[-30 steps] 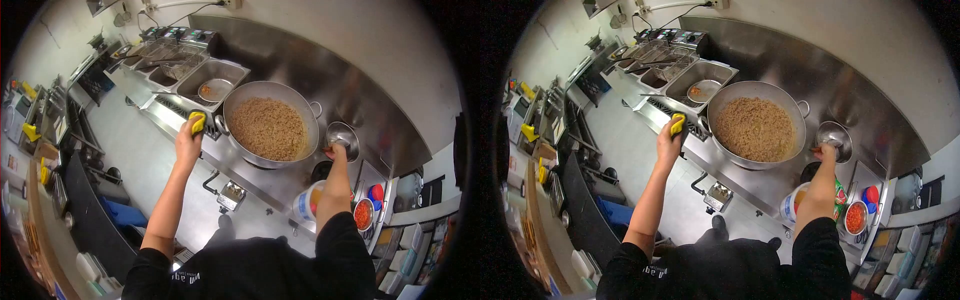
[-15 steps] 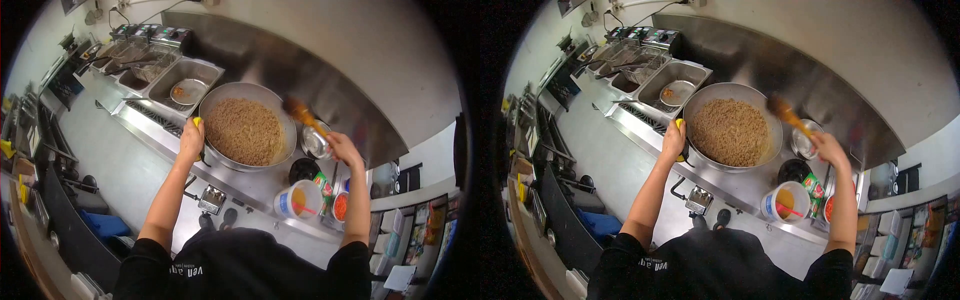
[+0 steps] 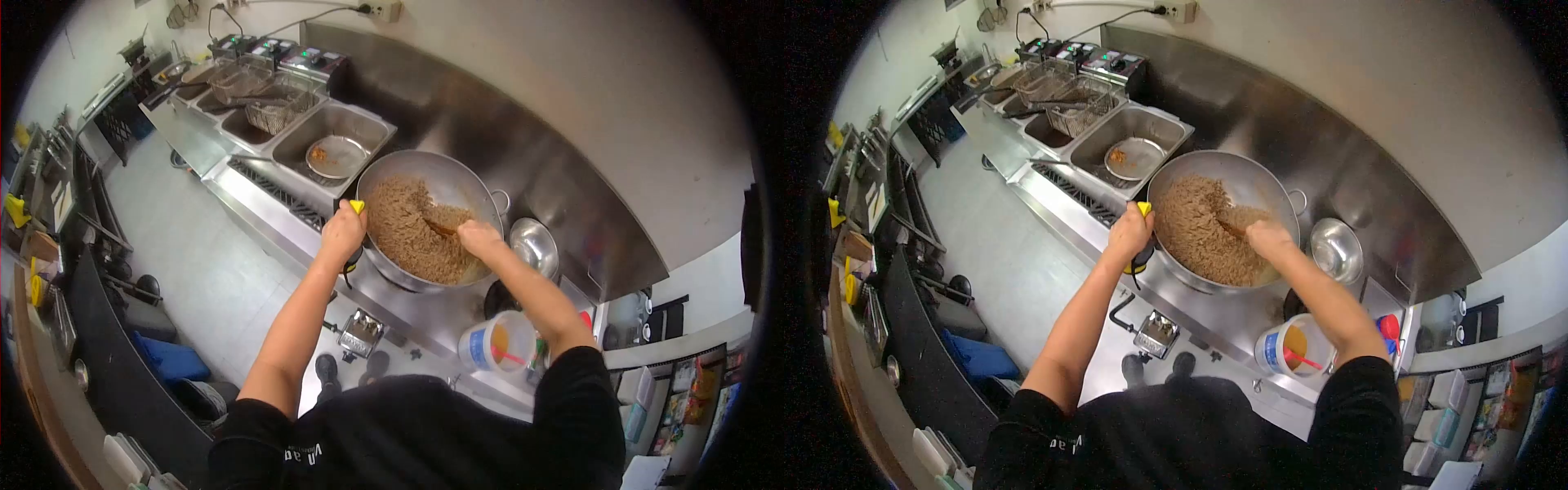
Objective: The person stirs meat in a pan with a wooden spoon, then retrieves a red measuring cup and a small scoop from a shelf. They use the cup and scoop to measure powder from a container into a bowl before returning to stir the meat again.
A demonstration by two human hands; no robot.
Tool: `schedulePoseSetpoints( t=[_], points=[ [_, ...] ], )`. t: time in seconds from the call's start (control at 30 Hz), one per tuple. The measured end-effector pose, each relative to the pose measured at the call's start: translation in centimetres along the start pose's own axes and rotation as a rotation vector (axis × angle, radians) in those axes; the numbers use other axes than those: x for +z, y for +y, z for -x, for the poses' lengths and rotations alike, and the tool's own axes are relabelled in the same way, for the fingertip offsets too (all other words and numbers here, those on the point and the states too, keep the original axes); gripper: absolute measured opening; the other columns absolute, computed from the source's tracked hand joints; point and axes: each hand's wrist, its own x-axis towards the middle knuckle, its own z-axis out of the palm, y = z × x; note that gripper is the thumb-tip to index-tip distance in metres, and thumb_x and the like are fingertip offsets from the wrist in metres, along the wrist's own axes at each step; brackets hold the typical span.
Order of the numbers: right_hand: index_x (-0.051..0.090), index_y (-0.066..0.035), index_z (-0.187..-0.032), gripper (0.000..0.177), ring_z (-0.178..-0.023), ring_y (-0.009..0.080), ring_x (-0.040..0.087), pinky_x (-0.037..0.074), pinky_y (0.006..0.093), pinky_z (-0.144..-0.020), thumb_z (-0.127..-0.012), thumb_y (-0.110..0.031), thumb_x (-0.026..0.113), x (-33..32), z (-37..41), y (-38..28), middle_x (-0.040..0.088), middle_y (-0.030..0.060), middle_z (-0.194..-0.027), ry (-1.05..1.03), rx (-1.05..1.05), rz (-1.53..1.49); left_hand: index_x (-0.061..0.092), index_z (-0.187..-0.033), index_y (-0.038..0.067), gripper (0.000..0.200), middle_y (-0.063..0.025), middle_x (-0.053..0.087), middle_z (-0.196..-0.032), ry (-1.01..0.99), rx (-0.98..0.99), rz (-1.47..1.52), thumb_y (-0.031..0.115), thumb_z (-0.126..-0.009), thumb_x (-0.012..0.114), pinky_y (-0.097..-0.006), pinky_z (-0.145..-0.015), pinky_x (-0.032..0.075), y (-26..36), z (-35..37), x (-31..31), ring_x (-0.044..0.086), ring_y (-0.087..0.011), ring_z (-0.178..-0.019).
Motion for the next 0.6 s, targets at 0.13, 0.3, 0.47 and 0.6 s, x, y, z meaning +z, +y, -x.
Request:
schedulePoseSetpoints(
  t=[0.13,0.3,0.47,0.6],
  points=[
    [0.071,-0.006,-0.079,0.014,-0.073,0.0266,0.069,0.056,0.0353,-0.061,-0.077,-0.010,0.058,-6.4,5.5,-1.9,0.068,0.0131,-0.076,-0.016,-0.052,0.240,0.042,-0.101,-0.006,0.043,-0.0309,0.062,-0.089,-0.080,-0.020,0.021,0.033,-0.088,0.051,-0.0499,-0.077,0.048,-0.9,-0.3,-0.3,0.061,-0.0449,-0.087],
    [0.071,-0.007,-0.078,0.014,-0.072,0.0235,0.069,0.055,0.0346,-0.060,-0.076,-0.011,0.059,-8.7,11.0,-8.0,0.069,0.0115,-0.078,-0.240,-0.044,0.288,0.040,-0.102,-0.006,0.042,-0.0305,0.062,-0.092,-0.178,-0.040,0.016,0.031,-0.086,0.051,-0.0497,-0.079,0.048,-0.1,-0.7,-1.5,0.061,-0.0440,-0.089],
    [0.071,-0.009,-0.080,0.015,-0.075,0.0232,0.069,0.055,0.0350,-0.058,-0.075,-0.010,0.057,1.3,6.6,-8.6,0.069,0.0113,-0.078,-0.061,-0.105,0.248,0.039,-0.107,-0.006,0.043,-0.0296,0.063,-0.092,-0.183,0.005,0.003,0.030,-0.085,0.051,-0.0495,-0.079,0.048,-0.9,-1.3,-1.1,0.061,-0.0439,-0.089],
    [0.071,-0.009,-0.082,0.016,-0.075,0.0230,0.069,0.055,0.0330,-0.060,-0.077,-0.011,0.056,3.3,1.0,-7.5,0.069,0.0106,-0.080,0.043,-0.078,0.365,0.039,-0.108,-0.006,0.044,-0.0287,0.063,-0.093,-0.208,0.033,-0.010,0.029,-0.085,0.052,-0.0495,-0.079,0.048,-1.0,-1.1,-0.9,0.061,-0.0438,-0.089]
  ],
)
